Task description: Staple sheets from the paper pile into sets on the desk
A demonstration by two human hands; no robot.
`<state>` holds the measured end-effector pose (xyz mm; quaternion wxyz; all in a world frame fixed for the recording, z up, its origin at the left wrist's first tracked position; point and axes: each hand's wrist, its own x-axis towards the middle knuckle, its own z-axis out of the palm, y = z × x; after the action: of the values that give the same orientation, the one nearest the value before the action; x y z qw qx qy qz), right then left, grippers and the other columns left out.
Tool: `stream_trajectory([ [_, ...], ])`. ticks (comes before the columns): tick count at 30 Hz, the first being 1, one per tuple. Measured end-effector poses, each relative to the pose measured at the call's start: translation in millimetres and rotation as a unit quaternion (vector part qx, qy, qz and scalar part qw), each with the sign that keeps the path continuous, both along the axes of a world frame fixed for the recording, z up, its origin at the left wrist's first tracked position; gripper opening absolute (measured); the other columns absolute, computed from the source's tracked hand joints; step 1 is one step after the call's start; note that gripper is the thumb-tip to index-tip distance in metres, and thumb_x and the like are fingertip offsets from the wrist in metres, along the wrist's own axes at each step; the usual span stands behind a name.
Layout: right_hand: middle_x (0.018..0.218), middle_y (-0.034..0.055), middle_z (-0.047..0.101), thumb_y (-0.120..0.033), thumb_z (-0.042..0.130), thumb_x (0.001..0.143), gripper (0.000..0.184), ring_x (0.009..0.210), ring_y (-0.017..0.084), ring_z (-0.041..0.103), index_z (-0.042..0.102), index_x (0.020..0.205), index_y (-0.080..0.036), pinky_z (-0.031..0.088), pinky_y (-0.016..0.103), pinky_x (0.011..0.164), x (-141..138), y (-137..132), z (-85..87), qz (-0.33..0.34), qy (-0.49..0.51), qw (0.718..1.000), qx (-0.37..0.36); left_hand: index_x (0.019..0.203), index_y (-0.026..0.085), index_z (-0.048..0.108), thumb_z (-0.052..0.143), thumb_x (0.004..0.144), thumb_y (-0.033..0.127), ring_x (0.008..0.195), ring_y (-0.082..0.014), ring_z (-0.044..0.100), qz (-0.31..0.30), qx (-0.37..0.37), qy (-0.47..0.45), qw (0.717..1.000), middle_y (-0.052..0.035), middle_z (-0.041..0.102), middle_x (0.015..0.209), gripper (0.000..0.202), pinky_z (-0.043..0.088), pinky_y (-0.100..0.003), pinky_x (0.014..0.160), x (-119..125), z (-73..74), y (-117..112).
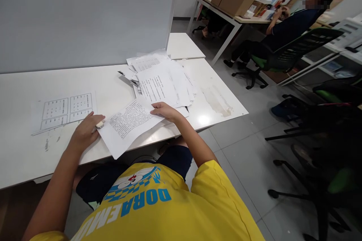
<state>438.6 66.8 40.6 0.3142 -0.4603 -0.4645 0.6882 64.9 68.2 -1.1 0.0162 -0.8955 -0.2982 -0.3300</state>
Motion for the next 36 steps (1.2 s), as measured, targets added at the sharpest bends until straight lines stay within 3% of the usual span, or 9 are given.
stream_trajectory([
  [6, 0.084, 0.0048, 0.076, -0.031, 0.081, 0.067, 0.030, 0.076, 0.019, 0.070, 0.075, 0.092, -0.016, 0.054, 0.028, 0.069, 8.6, -8.1, 8.7, -0.039, 0.007, 0.999, 0.022, 0.131, 0.024, 0.047, 0.058, 0.082, 0.020, 0.115, -0.0316, 0.057, 0.149, 0.005, -0.069, 0.986, -0.0109, 0.060, 0.112, 0.050, 0.046, -0.059, 0.105, -4.1, -12.8, 6.8],
  [12, 0.090, 0.0044, 0.076, -0.037, 0.074, 0.069, 0.033, 0.082, 0.022, 0.070, 0.073, 0.097, -0.019, 0.053, 0.032, 0.075, -19.4, 11.4, 9.8, -0.110, 0.059, 0.987, 0.097, 0.129, 0.025, 0.030, 0.063, 0.080, 0.025, 0.102, -0.0307, 0.050, 0.322, 0.151, -0.219, 0.909, -0.0118, 0.043, 0.108, 0.059, 0.046, -0.058, 0.088, -11.5, -19.6, -12.1],
  [15, 0.083, 0.0028, 0.073, -0.030, 0.070, 0.067, 0.022, 0.081, 0.021, 0.067, 0.069, 0.086, -0.019, 0.052, 0.032, 0.078, -71.1, 36.4, -1.6, -0.126, 0.069, 0.983, 0.112, 0.126, 0.025, 0.026, 0.059, 0.081, 0.026, 0.103, -0.0297, 0.047, 0.325, 0.227, -0.239, 0.886, -0.0113, 0.040, 0.108, 0.056, 0.046, -0.055, 0.084, -7.7, -16.7, -15.6],
  [18, 0.074, 0.0016, 0.067, -0.025, 0.061, 0.068, 0.011, 0.075, 0.020, 0.063, 0.064, 0.075, -0.018, 0.050, 0.032, 0.075, -133.2, 57.2, -15.4, -0.141, 0.000, 0.983, 0.119, 0.127, 0.024, 0.025, 0.054, 0.082, 0.025, 0.113, -0.0326, 0.046, 0.340, 0.235, -0.223, 0.883, -0.0162, 0.041, 0.118, 0.053, 0.045, -0.056, 0.086, -5.6, -18.1, -11.8],
  [25, 0.092, 0.0067, 0.066, -0.017, 0.042, 0.079, 0.023, 0.091, 0.025, 0.060, 0.064, 0.088, -0.016, 0.048, 0.036, 0.086, -234.1, 88.0, -24.4, -0.077, -0.169, 0.959, 0.216, 0.120, 0.025, 0.046, 0.054, 0.080, 0.028, 0.122, -0.0342, 0.050, 0.265, 0.052, -0.051, 0.961, -0.0166, 0.055, 0.122, 0.040, 0.036, -0.064, 0.101, -11.1, -35.3, -7.1],
  [28, 0.108, 0.0108, 0.065, -0.016, 0.043, 0.086, 0.029, 0.103, 0.027, 0.058, 0.062, 0.107, -0.016, 0.045, 0.042, 0.098, -255.4, 89.6, -19.7, -0.041, -0.212, 0.941, 0.260, 0.114, 0.025, 0.053, 0.054, 0.080, 0.033, 0.114, -0.0335, 0.056, 0.215, 0.009, -0.014, 0.977, -0.0146, 0.062, 0.110, 0.034, 0.037, -0.061, 0.100, -9.5, -35.4, -4.3],
  [31, 0.132, 0.0210, 0.052, -0.026, 0.052, 0.089, 0.050, 0.121, 0.035, 0.050, 0.048, 0.134, -0.008, 0.037, 0.050, 0.110, -262.1, 81.9, -18.4, -0.037, -0.265, 0.928, 0.258, 0.112, 0.025, 0.054, 0.054, 0.081, 0.031, 0.102, -0.0318, 0.059, 0.210, 0.056, -0.026, 0.976, -0.0127, 0.063, 0.099, 0.032, 0.039, -0.057, 0.095, -9.2, -32.5, -0.8],
  [33, 0.141, 0.0257, 0.041, -0.035, 0.055, 0.090, 0.069, 0.130, 0.038, 0.044, 0.033, 0.147, -0.003, 0.032, 0.052, 0.113, -256.6, 74.2, -17.7, -0.045, -0.279, 0.926, 0.252, 0.115, 0.024, 0.053, 0.057, 0.079, 0.027, 0.097, -0.0311, 0.059, 0.214, 0.109, -0.054, 0.969, -0.0115, 0.063, 0.096, 0.036, 0.040, -0.055, 0.091, -10.2, -30.6, -0.1],
  [36, 0.142, 0.0229, 0.039, -0.043, 0.049, 0.095, 0.071, 0.133, 0.038, 0.041, 0.028, 0.152, -0.008, 0.032, 0.050, 0.114, -228.0, 60.3, -13.7, -0.076, -0.264, 0.918, 0.284, 0.127, 0.024, 0.047, 0.059, 0.077, 0.023, 0.099, -0.0320, 0.059, 0.212, 0.126, -0.083, 0.966, -0.0120, 0.061, 0.101, 0.051, 0.040, -0.055, 0.092, -11.8, -27.9, -2.1],
])
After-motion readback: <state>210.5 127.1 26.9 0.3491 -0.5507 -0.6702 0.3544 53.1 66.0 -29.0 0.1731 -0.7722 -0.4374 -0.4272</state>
